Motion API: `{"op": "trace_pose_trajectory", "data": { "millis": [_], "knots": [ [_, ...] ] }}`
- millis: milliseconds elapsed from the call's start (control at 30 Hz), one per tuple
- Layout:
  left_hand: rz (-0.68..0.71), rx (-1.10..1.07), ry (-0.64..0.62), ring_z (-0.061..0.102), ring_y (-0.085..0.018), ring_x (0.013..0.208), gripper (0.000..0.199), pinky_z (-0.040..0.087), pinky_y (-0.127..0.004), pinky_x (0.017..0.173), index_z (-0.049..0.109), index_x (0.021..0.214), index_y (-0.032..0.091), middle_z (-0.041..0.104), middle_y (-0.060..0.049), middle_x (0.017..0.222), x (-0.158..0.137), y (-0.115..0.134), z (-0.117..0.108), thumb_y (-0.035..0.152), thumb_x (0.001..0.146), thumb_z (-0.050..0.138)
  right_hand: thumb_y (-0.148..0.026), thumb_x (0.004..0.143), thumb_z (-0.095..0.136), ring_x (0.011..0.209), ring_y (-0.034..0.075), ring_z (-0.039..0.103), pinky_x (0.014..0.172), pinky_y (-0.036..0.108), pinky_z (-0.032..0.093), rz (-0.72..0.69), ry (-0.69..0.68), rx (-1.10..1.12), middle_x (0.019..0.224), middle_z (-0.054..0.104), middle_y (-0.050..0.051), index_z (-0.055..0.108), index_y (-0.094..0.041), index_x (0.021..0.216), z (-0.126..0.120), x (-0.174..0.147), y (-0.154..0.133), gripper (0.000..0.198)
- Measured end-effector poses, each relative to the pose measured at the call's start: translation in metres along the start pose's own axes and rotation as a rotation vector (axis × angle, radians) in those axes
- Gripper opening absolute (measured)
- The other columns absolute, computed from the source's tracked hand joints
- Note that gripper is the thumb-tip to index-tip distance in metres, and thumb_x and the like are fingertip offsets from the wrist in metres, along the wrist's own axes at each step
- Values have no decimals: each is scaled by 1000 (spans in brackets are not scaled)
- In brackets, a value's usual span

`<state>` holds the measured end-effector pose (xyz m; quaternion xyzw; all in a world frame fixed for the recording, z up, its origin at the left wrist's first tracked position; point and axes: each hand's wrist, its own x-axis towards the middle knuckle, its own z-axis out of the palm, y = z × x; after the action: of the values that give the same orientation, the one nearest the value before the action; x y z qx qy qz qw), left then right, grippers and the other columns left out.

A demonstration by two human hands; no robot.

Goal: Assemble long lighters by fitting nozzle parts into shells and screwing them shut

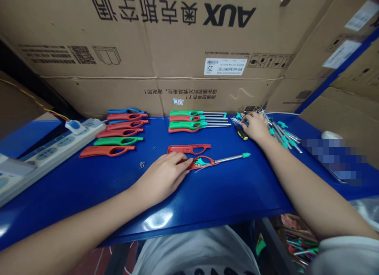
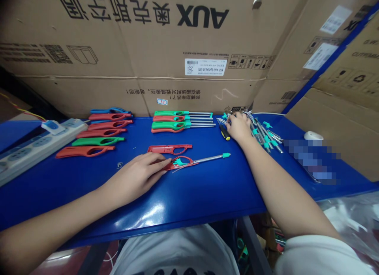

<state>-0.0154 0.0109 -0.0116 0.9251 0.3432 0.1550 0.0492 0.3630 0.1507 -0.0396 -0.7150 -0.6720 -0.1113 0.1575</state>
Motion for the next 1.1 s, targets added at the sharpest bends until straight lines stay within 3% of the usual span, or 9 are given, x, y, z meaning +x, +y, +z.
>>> {"op": "trace_pose_trajectory", "data": {
  "millis": [333,467,633,733,800,933,1033,1100],
  "knots": [
    [10,15,-3,65,-27,108,32,56,-45,92,68,126,17,68,-13,119,0,-2,1,23,103,48,-28,84,60,121,40,48,101,56,40,115,-26,27,121,60,20,66,-14,92,-3,1,0,17],
    [9,78,-34,66,-27,105,32,56,-45,89,69,125,17,69,-13,114,0,0,-2,23,103,46,-30,84,60,113,37,55,96,52,45,136,1,92,114,64,19,65,-16,91,-10,3,-2,16],
    [-11,128,-73,65,-26,100,35,56,-42,85,71,120,15,68,-14,110,2,7,-6,22,105,41,-35,86,58,99,29,62,89,41,50,49,8,224,104,68,14,61,-20,88,-27,-4,-26,15],
    [-15,136,-69,65,-26,101,36,56,-42,86,72,117,15,69,-14,109,2,9,-6,22,105,38,-40,85,60,91,28,62,82,40,50,-72,-23,499,98,68,12,58,-21,86,-42,-19,-53,19],
    [-1,128,-64,66,-27,103,35,55,-43,87,72,118,16,70,-14,110,2,8,-5,22,105,40,-44,83,63,84,25,60,78,38,50,-152,-110,698,92,67,10,56,-22,85,-54,-32,-72,23],
    [-25,-84,21,66,-27,111,33,54,-44,96,66,130,16,70,-13,121,2,3,-3,27,102,51,-52,81,71,75,17,57,72,31,48,-286,-484,1075,85,63,3,59,-21,89,-73,-62,-108,35],
    [-91,-348,189,65,-25,118,37,52,-40,103,64,132,17,69,-12,128,3,4,-3,33,100,58,-48,85,72,74,15,55,70,29,46,-396,-610,1182,83,60,1,59,-20,92,-78,-85,-130,32],
    [-103,-487,296,66,-23,118,28,51,-37,105,70,122,19,72,-9,124,4,6,-3,30,99,59,-44,86,71,76,15,54,73,29,47,-455,-600,1199,84,59,1,61,-19,92,-77,-97,-140,27]
  ]
}}
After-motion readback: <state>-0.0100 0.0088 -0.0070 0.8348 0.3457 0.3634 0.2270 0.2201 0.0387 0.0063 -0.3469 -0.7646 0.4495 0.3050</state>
